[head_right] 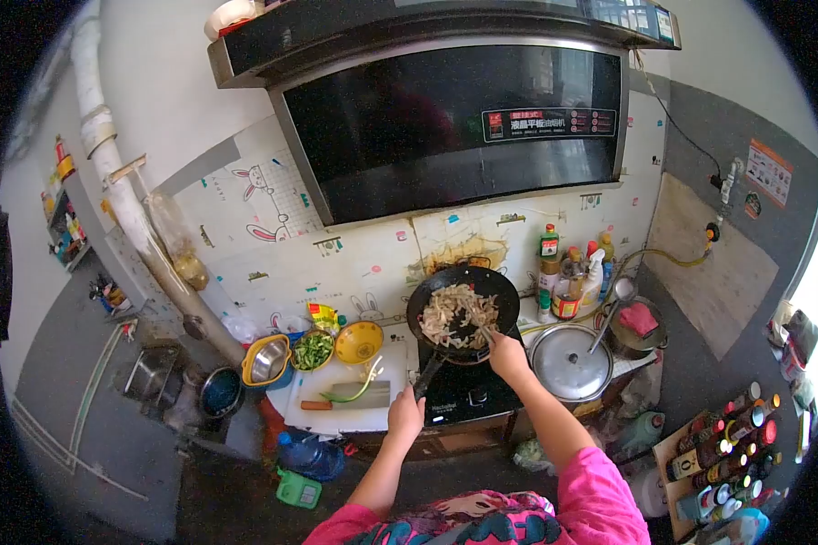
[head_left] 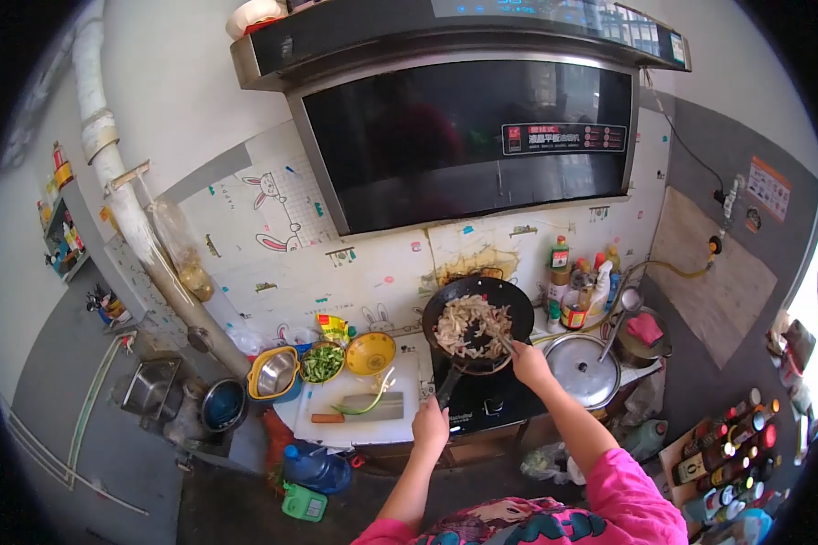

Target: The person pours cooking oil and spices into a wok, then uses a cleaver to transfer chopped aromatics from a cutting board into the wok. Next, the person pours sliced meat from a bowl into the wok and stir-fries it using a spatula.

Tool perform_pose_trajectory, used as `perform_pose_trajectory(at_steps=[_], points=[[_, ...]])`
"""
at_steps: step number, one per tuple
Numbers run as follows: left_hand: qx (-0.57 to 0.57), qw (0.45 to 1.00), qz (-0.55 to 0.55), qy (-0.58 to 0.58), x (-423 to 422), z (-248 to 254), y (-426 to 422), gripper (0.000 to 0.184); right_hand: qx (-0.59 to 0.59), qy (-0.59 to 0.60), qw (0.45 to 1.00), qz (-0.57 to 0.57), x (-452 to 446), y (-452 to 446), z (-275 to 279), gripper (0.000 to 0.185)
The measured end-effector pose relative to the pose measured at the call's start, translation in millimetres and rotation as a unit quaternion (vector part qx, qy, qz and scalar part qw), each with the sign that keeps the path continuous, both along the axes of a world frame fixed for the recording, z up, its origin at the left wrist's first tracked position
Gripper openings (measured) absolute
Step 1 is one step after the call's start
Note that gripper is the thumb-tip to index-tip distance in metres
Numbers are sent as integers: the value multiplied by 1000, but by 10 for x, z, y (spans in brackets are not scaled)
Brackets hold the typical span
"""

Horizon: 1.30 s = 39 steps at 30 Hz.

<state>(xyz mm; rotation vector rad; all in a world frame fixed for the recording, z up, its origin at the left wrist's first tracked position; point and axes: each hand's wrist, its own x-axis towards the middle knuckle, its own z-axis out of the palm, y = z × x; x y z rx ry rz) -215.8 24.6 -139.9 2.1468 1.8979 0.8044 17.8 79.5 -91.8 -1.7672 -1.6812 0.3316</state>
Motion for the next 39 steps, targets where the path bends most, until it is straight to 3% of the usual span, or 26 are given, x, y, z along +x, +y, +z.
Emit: perform_pose_trajectory(at_steps=[5,7,9,11,12,13,15,17,18,19,21,22,23,24,25,27,31,37,39], points=[[-42,997,-51,-44,261,139,-190,31,-10,-1,1000,21,-284,200,-598,29],[-12,993,-86,-76,328,72,-232,37,-205,214,952,74,-411,-7,-370,31],[11,983,-130,-127,323,10,-154,36,-193,313,923,108,-474,-91,-493,35],[54,955,-184,-226,297,-73,44,37,-119,241,959,92,-510,-185,-406,31],[17,964,-142,-225,312,50,102,37,-111,251,956,104,-518,-177,-423,31],[-109,957,-124,-239,329,330,115,40,-102,261,953,115,-531,-159,-433,30],[-197,890,-97,-400,446,122,406,37,-119,331,925,143,-596,-142,-443,34],[-321,805,-36,-498,528,285,491,33,-102,397,888,207,-650,-236,-352,36],[-333,818,-54,-465,513,351,532,25,-102,379,894,213,-639,-211,-431,41],[-379,811,-72,-440,462,302,664,15,-51,136,979,147,-584,-293,-331,54],[-368,858,-25,-358,424,235,773,14,13,79,997,19,-660,-571,-374,75],[-370,878,-13,-302,382,148,889,17,-53,90,994,22,-690,-600,-527,95],[-373,903,6,-213,371,181,947,18,-11,83,996,6,-771,-640,-831,91],[-269,958,-9,-104,339,44,1009,21,-141,318,937,20,-807,-728,-631,88],[-157,987,-24,7,307,-80,1070,25,-260,528,808,32,-844,-816,-372,85],[-174,984,-23,10,244,317,840,25,-259,527,809,25,-867,-757,-426,84],[-146,983,-46,100,9,629,661,23,-253,492,832,33,-839,-729,-448,83],[-163,975,-44,143,-411,1384,419,23,-276,498,821,43,-815,-721,-469,83],[-117,972,-65,195,-583,1671,321,22,-281,505,815,46,-808,-707,-527,83]])
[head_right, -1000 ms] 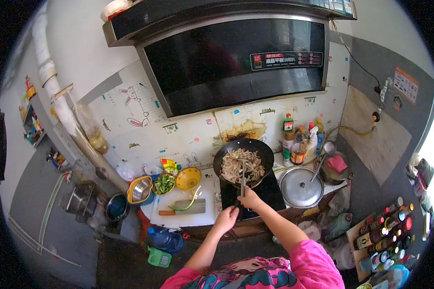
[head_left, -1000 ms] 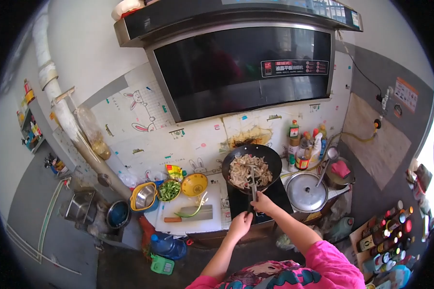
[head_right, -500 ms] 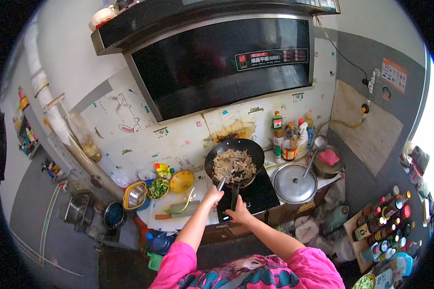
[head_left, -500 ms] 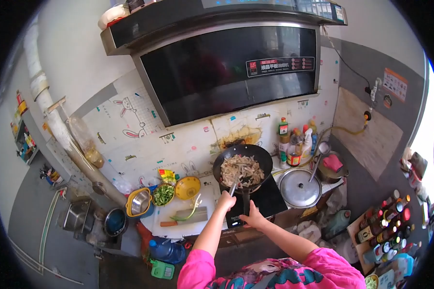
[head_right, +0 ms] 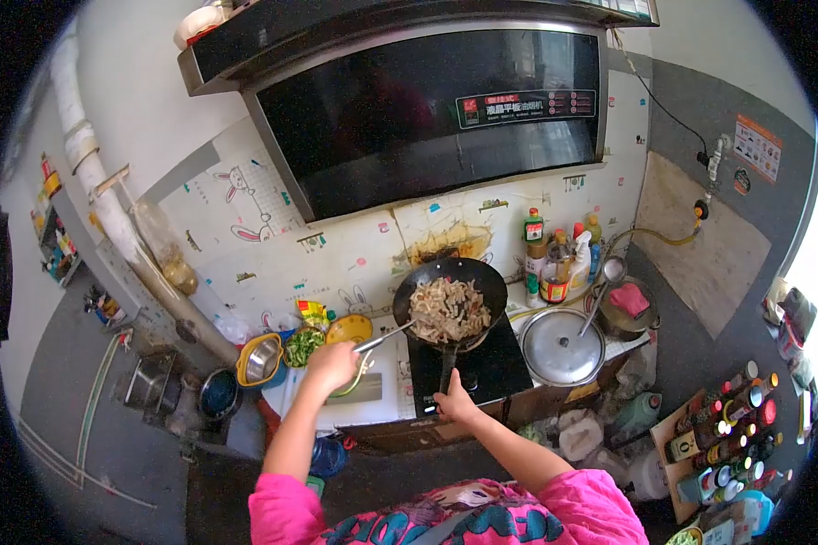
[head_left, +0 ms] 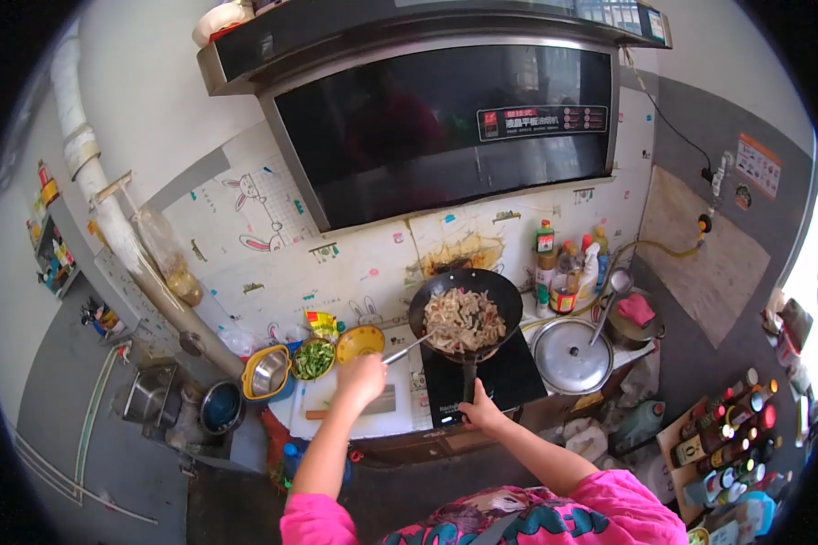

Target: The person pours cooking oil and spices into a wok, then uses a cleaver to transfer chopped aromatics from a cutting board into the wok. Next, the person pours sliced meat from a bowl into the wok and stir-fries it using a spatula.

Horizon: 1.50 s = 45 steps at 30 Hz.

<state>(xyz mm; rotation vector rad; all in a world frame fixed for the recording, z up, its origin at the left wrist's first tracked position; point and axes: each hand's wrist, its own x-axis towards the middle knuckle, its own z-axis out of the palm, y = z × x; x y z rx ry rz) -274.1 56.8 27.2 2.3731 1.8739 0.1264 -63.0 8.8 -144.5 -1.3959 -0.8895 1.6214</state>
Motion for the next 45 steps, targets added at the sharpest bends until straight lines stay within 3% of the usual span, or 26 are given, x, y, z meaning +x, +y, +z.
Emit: perform_pose_trajectory(at_steps=[2,3,7,14,16,23,28,32,36,37,38,39,40,41,42,43,44,45], points=[[57,997,-17,55,-127,218,-70,20,-6,10,1000,4,-5,18,-7,83],[16,995,-11,95,-80,417,-149,19,-6,7,1000,4,-11,21,-9,83],[8,992,-10,129,-31,-9,139,19,9,4,1000,10,-32,30,-49,84],[81,997,3,-19,270,-956,292,27,36,-23,999,25,-70,86,-150,86],[131,990,-11,-46,394,-1068,361,26,27,-31,999,29,-85,66,-56,87],[96,990,23,-96,880,-1231,715,26,34,-61,997,40,-83,60,-43,87],[60,993,30,-97,1026,-1162,559,27,47,-88,993,70,-45,58,-19,89],[-27,999,25,20,852,-852,321,26,74,-105,990,65,-47,44,5,89],[19,1000,1,5,602,-672,138,25,52,-102,993,30,-82,-62,258,76],[-79,994,18,-73,582,-603,104,25,53,-103,993,31,-83,33,3,76],[-176,972,35,-149,571,-563,81,26,260,-357,894,-82,-81,222,-501,66],[-199,942,29,-268,550,-790,113,28,433,-564,679,-186,-82,328,-774,59],[-225,916,30,-331,610,-812,53,36,321,-439,827,-141,-40,234,-397,58],[-185,928,6,-323,659,-1007,43,39,287,-330,892,-114,3,288,-305,59],[-145,938,-19,-314,736,-1184,50,42,247,-215,941,-85,59,342,-221,60],[-132,945,-21,-299,867,-1128,-35,43,120,-38,989,-74,55,199,230,63],[-119,951,-24,-284,990,-1005,-187,44,98,113,985,-88,73,271,209,59],[-90,959,-71,-259,1068,-888,-356,40,73,167,980,-77,128,305,257,53]])
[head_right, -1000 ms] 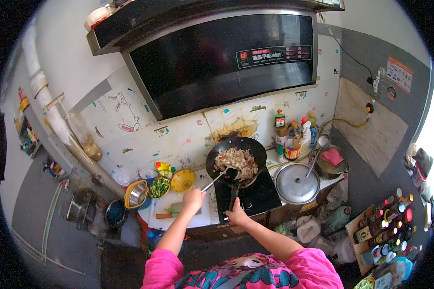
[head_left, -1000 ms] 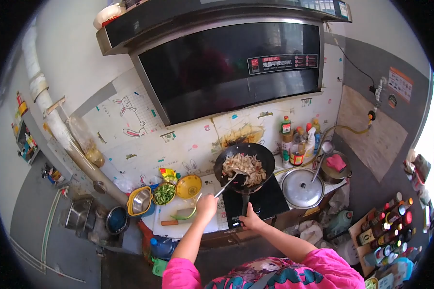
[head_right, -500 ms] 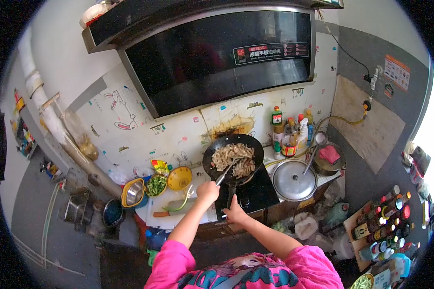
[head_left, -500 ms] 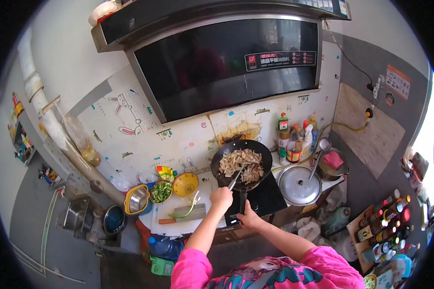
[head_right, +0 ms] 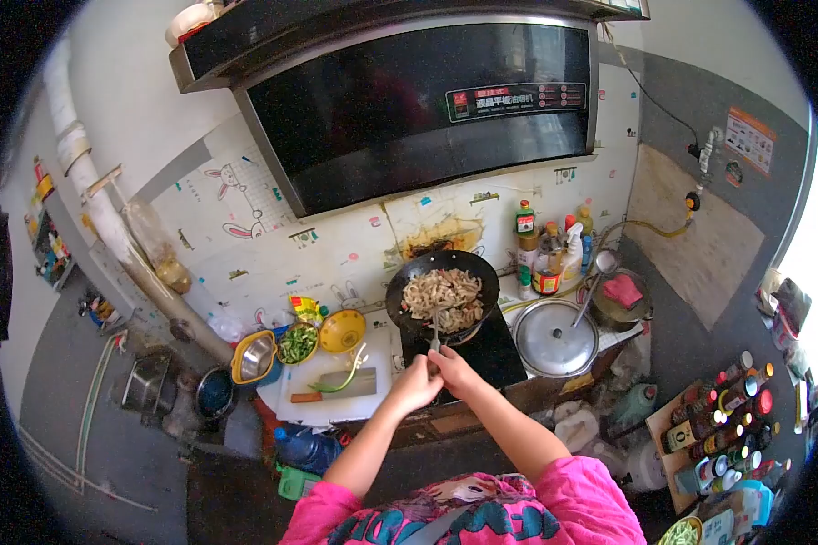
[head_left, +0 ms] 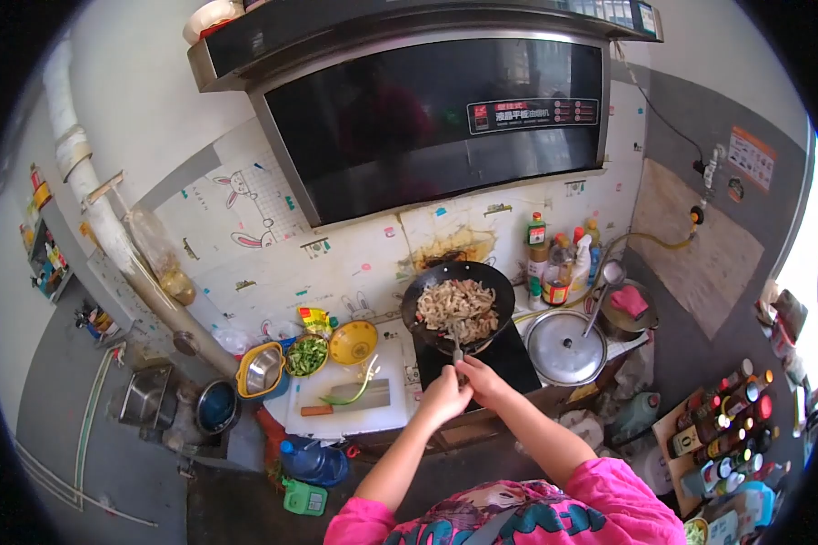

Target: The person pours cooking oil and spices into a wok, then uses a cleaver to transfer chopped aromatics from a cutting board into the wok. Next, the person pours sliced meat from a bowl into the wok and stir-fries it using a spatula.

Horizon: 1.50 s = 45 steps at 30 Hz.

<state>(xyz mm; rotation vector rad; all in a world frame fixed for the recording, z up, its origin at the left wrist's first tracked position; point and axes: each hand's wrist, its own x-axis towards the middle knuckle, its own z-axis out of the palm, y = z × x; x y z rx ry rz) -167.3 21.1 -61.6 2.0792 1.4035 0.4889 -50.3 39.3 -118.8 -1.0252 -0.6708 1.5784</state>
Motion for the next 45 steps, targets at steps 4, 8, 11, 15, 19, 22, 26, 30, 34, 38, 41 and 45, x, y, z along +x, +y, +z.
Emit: perform_pose_trajectory(at_steps=[4,8,11,15,19,22,26,30,34,38,41,45], points=[[199,979,3,34,68,7,-313,53,-67,-17,995,70,399,40,120,37],[91,992,66,55,34,-458,-259,68,-11,-605,781,156,839,3,350,47],[-166,979,85,-88,38,-459,-165,68,79,-739,651,157,1070,76,355,43],[1,991,130,-20,-97,-663,-44,55,169,-704,686,70,1099,185,604,36],[2,986,167,-28,-216,-622,18,53,145,-694,706,14,817,723,489,28],[25,984,174,-13,-232,-680,39,51,146,-675,722,-36,597,1124,84,23],[71,983,172,5,-262,-842,115,50,110,-764,629,90,454,1052,-114,26],[68,984,163,12,-247,-827,72,49,132,-771,616,89,638,493,142,37],[104,981,159,32,-245,-779,23,48,119,-802,577,98,920,149,467,32],[85,978,177,76,-224,-519,-96,51,135,-811,562,96,1262,-40,1051,25],[181,945,170,211,-233,-515,-126,50,105,-825,546,102,1444,-248,1623,20],[218,933,179,224,-249,-619,-87,47,90,-857,476,176,1558,-326,1805,21]])
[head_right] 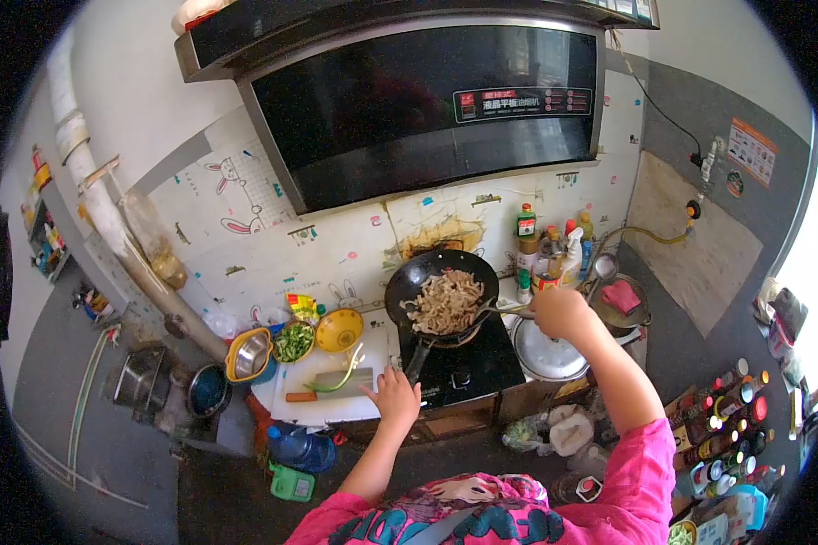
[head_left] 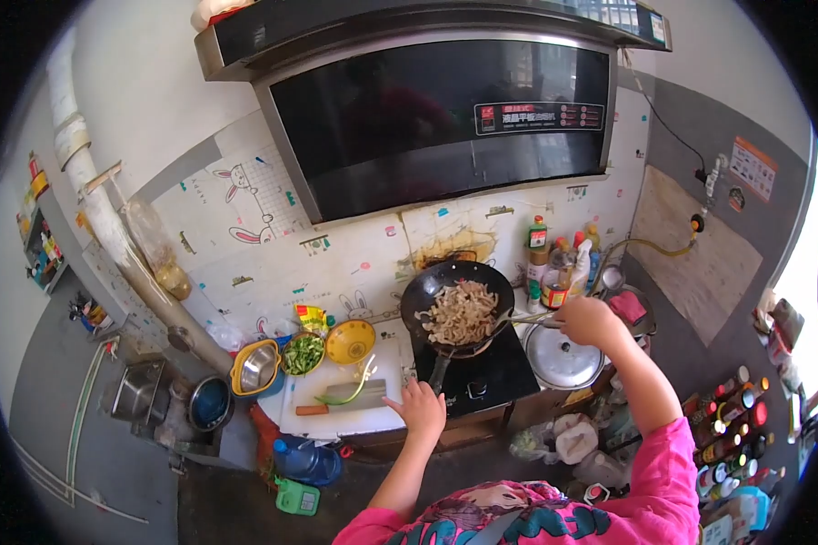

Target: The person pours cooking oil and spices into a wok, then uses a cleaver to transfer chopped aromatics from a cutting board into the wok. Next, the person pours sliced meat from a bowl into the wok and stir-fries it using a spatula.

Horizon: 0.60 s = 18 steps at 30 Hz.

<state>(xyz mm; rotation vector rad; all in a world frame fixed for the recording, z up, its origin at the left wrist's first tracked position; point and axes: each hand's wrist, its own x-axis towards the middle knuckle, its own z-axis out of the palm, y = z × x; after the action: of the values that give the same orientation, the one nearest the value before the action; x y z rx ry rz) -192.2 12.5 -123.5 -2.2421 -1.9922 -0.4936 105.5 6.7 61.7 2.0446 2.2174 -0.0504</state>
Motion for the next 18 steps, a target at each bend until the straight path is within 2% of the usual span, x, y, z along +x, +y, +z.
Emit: perform_pose_trajectory(at_steps=[3,4,6,8,11,14,15,18], points=[[-38,999,2,-7,0,97,-18,44,-71,59,996,-14,-82,134,-354,25],[-65,998,2,-6,-5,141,-34,47,-27,107,994,23,46,332,-875,30],[-93,996,6,-6,-23,154,-45,50,7,196,980,24,-135,338,-1093,33],[-53,998,-7,-15,-27,108,-70,51,75,303,950,-22,-302,403,-1347,33],[-33,999,-19,-4,-54,28,-124,54,141,349,925,-40,-477,596,-1434,33],[-17,1000,-14,-20,-57,12,-183,57,140,358,922,-49,-602,833,-1359,31],[-53,998,-17,-3,-60,74,-199,57,166,357,918,-39,-623,955,-1437,29],[-62,997,-17,-30,-71,-7,-165,53,173,338,923,-60,-763,1252,-1604,26]])
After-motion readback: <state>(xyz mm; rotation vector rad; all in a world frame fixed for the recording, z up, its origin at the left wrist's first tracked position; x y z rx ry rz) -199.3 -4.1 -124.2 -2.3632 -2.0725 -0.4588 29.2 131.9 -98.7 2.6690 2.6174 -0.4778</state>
